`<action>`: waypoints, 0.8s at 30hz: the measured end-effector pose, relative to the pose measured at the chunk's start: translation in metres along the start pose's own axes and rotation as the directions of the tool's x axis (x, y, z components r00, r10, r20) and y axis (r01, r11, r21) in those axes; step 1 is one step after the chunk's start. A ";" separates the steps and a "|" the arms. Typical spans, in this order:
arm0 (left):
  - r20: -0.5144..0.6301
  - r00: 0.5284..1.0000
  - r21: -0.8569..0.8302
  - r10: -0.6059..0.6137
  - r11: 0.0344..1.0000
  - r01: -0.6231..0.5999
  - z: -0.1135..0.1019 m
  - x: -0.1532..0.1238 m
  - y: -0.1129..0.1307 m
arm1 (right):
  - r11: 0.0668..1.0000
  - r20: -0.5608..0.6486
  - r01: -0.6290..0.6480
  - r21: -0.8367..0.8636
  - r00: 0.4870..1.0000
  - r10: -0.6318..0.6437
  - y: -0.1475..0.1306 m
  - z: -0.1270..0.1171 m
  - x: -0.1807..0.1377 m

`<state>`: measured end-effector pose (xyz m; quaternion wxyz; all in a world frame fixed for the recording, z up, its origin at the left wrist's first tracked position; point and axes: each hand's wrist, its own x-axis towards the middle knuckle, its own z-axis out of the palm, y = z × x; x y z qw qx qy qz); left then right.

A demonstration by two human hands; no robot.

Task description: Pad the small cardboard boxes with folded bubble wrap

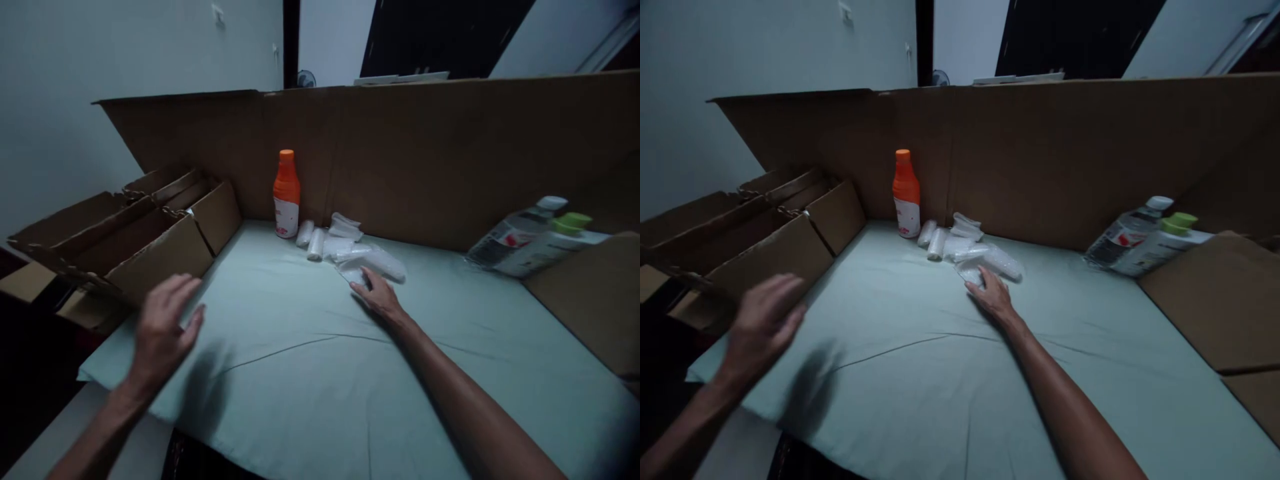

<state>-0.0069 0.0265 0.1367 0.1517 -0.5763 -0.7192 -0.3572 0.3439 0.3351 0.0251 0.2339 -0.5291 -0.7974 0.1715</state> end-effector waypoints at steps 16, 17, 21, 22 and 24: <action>0.136 0.921 0.271 -0.365 0.908 0.320 -0.031 0.074 -0.037 | 0.991 -0.064 0.132 -0.038 0.989 -0.134 0.004 0.007 -0.112; 0.155 0.940 0.207 -0.303 0.940 0.269 -0.030 0.068 -0.023 | 0.991 -0.075 0.132 -0.016 0.988 -0.133 0.005 0.006 -0.113; 0.164 0.966 -0.078 0.199 0.979 -0.188 -0.014 0.043 0.037 | 0.984 -0.118 0.132 0.116 0.986 -0.118 0.003 0.003 -0.111; 0.140 0.932 -0.132 0.336 0.939 -0.318 -0.008 0.036 0.052 | 0.978 -0.126 0.136 0.161 0.985 -0.116 0.001 0.001 -0.111; 0.105 0.852 -0.202 0.513 0.850 -0.487 0.004 0.023 0.078 | 0.950 -0.113 0.159 0.267 0.985 -0.133 -0.006 -0.005 -0.115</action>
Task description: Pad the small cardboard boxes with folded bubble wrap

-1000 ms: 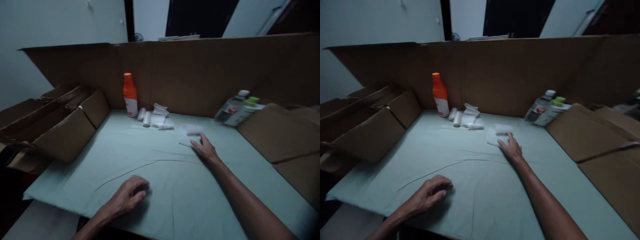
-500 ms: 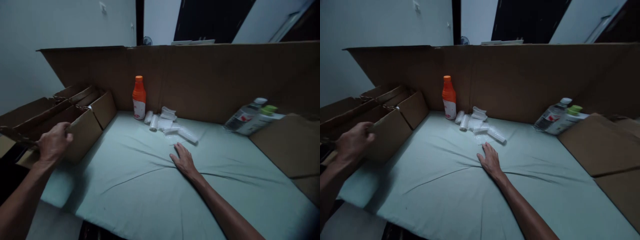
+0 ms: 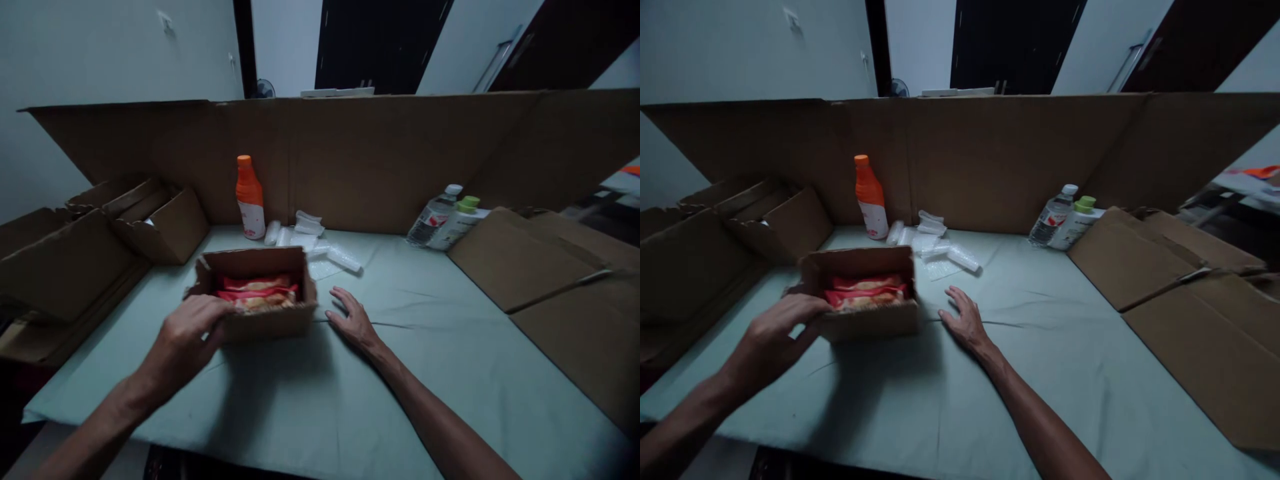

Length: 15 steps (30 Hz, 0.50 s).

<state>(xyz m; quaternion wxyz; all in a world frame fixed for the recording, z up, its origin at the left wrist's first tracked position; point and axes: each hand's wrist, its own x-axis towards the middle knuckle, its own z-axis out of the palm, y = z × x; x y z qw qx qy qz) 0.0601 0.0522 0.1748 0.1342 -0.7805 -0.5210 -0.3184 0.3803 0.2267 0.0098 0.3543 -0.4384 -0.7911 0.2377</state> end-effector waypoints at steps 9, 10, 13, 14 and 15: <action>-0.201 0.960 -0.031 -0.194 0.981 0.191 0.002 -0.038 0.038 | 0.979 0.103 -0.031 0.201 0.995 0.010 -0.031 -0.061 -0.056; -0.209 0.925 -0.062 -0.317 0.948 0.311 0.004 -0.045 0.033 | 0.978 0.126 -0.034 0.205 0.992 0.008 -0.032 -0.065 -0.063; -0.046 0.771 -0.251 -0.635 0.754 0.607 0.027 -0.062 0.014 | 0.970 0.206 -0.031 0.239 0.978 -0.020 -0.038 -0.062 -0.075; 0.067 0.720 -0.322 -0.691 0.668 0.671 0.039 -0.065 0.008 | 0.965 0.224 -0.035 0.261 0.974 -0.026 -0.042 -0.056 -0.075; 0.189 0.666 -0.381 -0.721 0.571 0.727 0.052 -0.066 0.004 | 0.958 0.237 -0.046 0.284 0.971 -0.024 -0.047 -0.050 -0.073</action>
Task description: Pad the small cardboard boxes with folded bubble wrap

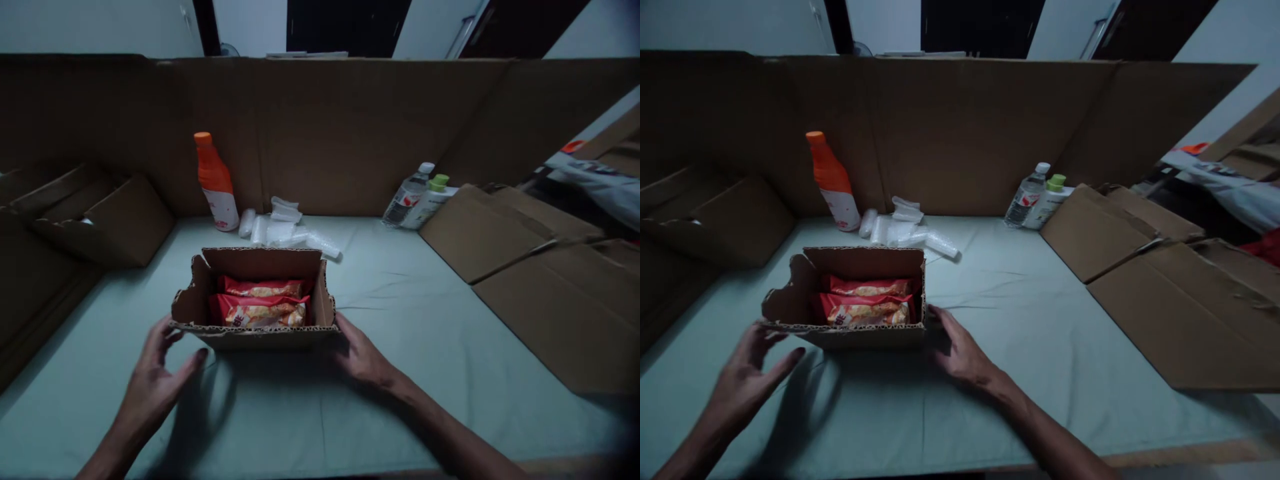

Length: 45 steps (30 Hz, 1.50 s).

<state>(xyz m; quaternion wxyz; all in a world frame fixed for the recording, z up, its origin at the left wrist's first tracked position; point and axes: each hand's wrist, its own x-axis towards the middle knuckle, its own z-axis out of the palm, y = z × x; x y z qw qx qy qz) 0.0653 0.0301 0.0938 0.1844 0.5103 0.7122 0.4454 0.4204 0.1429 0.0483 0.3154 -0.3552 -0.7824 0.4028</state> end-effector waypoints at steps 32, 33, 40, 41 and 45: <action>-0.281 0.950 -0.196 -0.135 0.977 0.080 0.090 0.102 -0.052 | 0.841 -0.460 -0.228 -0.490 0.887 -0.028 0.018 -0.084 0.138; -0.335 0.941 -0.115 -0.049 0.993 0.011 0.087 0.096 -0.047 | 0.865 -0.453 -0.190 -0.465 0.890 -0.048 -0.001 -0.088 0.117; -0.096 0.811 0.088 0.577 0.817 -0.570 0.076 0.004 0.030 | 0.946 -0.003 0.048 -0.321 0.999 -0.052 -0.109 -0.077 0.009; -0.020 0.810 0.019 0.586 0.811 -0.585 0.077 -0.009 0.041 | 0.959 0.114 0.093 -0.269 0.991 -0.064 -0.119 -0.071 0.003; 0.312 0.766 -0.265 0.562 0.826 -0.498 0.074 -0.040 0.062 | 0.971 0.477 0.233 0.049 0.849 -0.227 -0.150 -0.052 -0.004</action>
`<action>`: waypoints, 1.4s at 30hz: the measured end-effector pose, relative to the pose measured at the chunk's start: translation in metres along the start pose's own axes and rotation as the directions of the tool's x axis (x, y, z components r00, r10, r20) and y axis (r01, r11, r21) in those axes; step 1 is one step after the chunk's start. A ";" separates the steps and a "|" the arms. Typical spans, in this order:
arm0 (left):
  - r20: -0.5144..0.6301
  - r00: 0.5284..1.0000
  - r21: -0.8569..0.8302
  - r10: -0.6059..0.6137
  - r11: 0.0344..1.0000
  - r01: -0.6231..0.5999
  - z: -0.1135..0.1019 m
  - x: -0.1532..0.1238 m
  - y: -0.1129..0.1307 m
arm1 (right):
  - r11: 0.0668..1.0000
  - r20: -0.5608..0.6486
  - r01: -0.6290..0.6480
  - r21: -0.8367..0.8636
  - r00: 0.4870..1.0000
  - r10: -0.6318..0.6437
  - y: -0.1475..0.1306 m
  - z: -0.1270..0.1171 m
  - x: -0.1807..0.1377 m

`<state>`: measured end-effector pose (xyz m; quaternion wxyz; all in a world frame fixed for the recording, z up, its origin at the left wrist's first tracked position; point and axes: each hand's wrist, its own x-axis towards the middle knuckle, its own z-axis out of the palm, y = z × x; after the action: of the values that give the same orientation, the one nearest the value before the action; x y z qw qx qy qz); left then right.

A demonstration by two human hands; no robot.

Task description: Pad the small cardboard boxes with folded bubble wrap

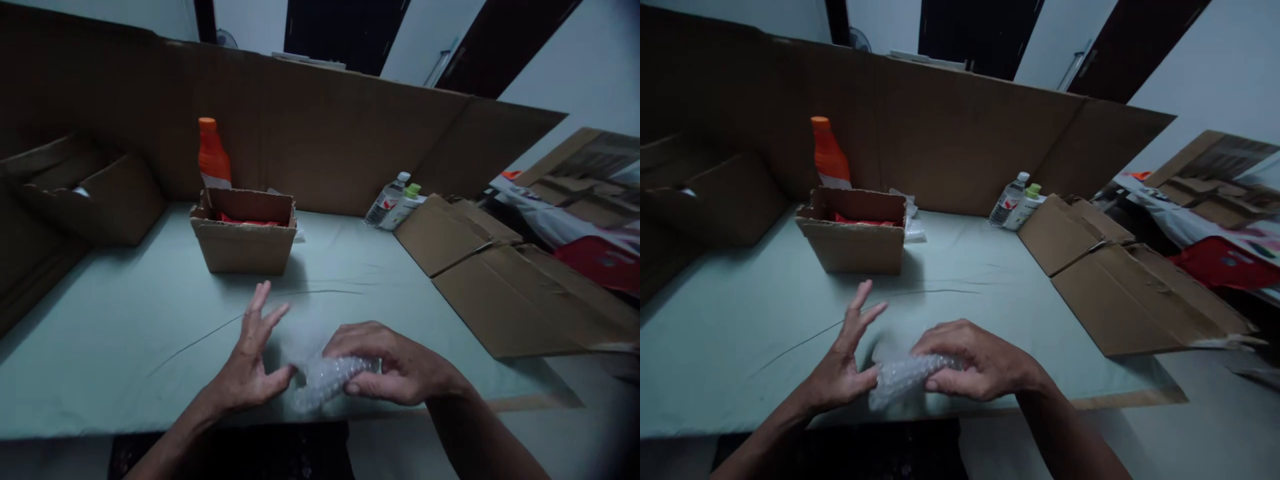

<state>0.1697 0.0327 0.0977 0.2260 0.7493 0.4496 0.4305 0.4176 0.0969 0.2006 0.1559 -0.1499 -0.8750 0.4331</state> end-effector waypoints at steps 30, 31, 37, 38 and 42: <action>-0.053 0.634 -0.441 -0.772 0.587 0.679 0.007 -0.089 -0.009 | 0.761 -0.707 -0.484 -0.433 0.706 0.046 0.204 0.042 0.121; -0.049 0.629 -0.444 -0.776 0.580 0.682 0.006 -0.089 -0.009 | 0.760 -0.710 -0.466 -0.453 0.705 0.010 0.197 0.044 0.115; 0.035 0.601 -0.473 -0.798 0.517 0.714 0.002 -0.089 -0.007 | 0.817 -0.220 0.019 -0.577 0.959 -0.178 0.139 0.105 0.072; 0.053 0.598 -0.475 -0.800 0.506 0.720 0.002 -0.090 -0.006 | 0.820 -0.139 0.037 -0.572 0.980 -0.141 0.135 0.113 0.073; 0.131 0.585 -0.472 -0.800 0.468 0.747 -0.002 -0.098 0.005 | 0.742 -0.240 -0.201 -0.639 0.969 0.056 0.149 0.102 0.091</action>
<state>0.1486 -0.0551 0.0594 0.5489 0.3580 0.6292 0.4179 0.3127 0.1470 0.0349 0.1517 -0.2992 -0.9378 0.0890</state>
